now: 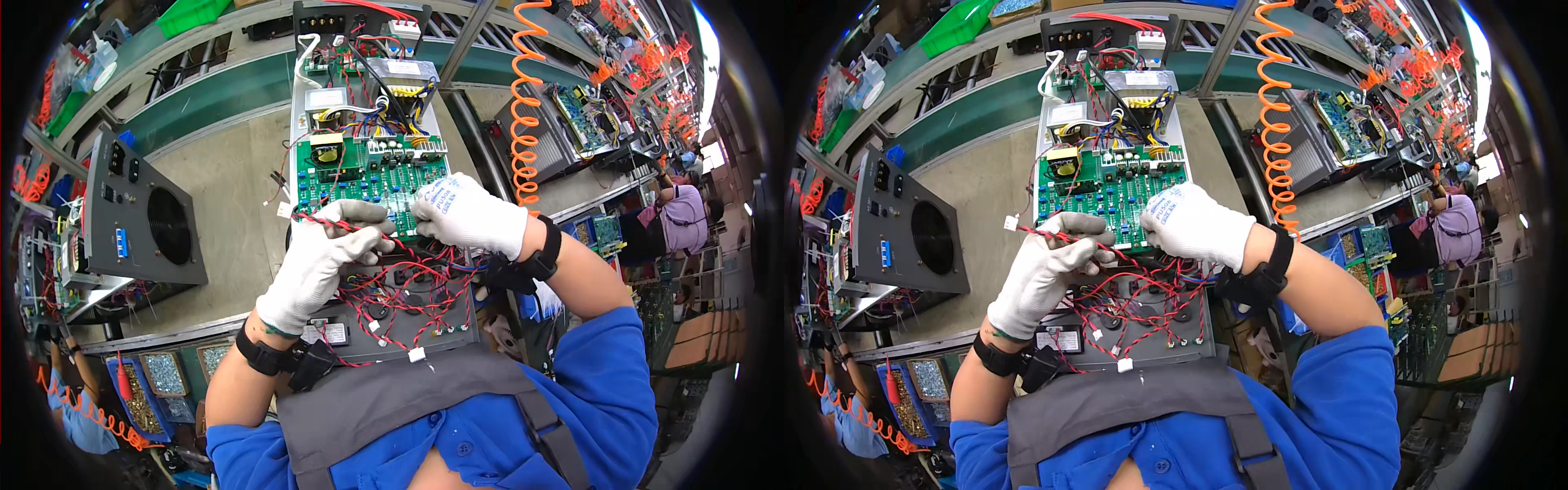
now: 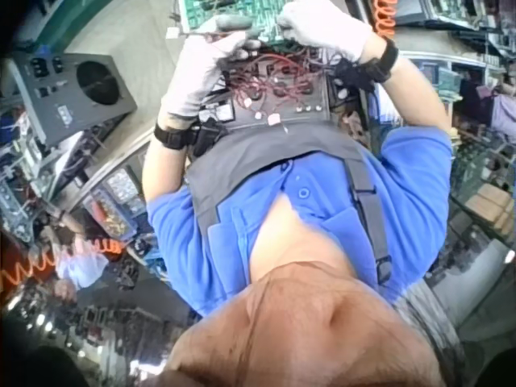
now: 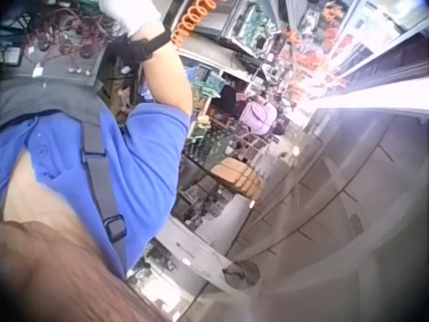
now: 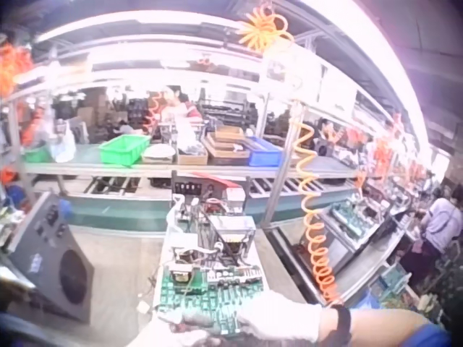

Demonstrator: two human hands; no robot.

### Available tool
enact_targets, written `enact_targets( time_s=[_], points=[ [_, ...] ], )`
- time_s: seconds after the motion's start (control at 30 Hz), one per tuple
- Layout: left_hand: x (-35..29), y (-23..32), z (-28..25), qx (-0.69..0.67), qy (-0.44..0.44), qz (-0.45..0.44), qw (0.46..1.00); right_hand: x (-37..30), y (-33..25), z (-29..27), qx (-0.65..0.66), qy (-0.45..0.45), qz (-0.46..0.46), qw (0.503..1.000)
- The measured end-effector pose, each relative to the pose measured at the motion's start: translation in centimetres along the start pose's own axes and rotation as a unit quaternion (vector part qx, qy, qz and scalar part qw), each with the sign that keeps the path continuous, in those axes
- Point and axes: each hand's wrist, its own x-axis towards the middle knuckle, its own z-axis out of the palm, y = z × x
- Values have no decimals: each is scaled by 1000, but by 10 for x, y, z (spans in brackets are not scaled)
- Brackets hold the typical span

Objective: The worker is assembling an electronic power inverter unit, connecting internal wiring, installing circuit boards, and mounting the front panel.

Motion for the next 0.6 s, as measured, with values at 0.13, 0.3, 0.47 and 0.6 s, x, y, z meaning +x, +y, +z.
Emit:
enact_targets(
  time_s=[0.13,0.3,0.47,0.6],
  points=[
    [6,-5,-3,-7,3,5,1000,6,4,3,-5,-15,-14,1000],
    [13,-8,-1,4,25,16,1000,12,3,1,3,-52,2,999],
    [18,-1,10,77,18,24,997,5,7,0,21,-80,51,995],
    [31,8,35,119,15,-2,993,3,23,-2,611,92,93,781]
  ],
)
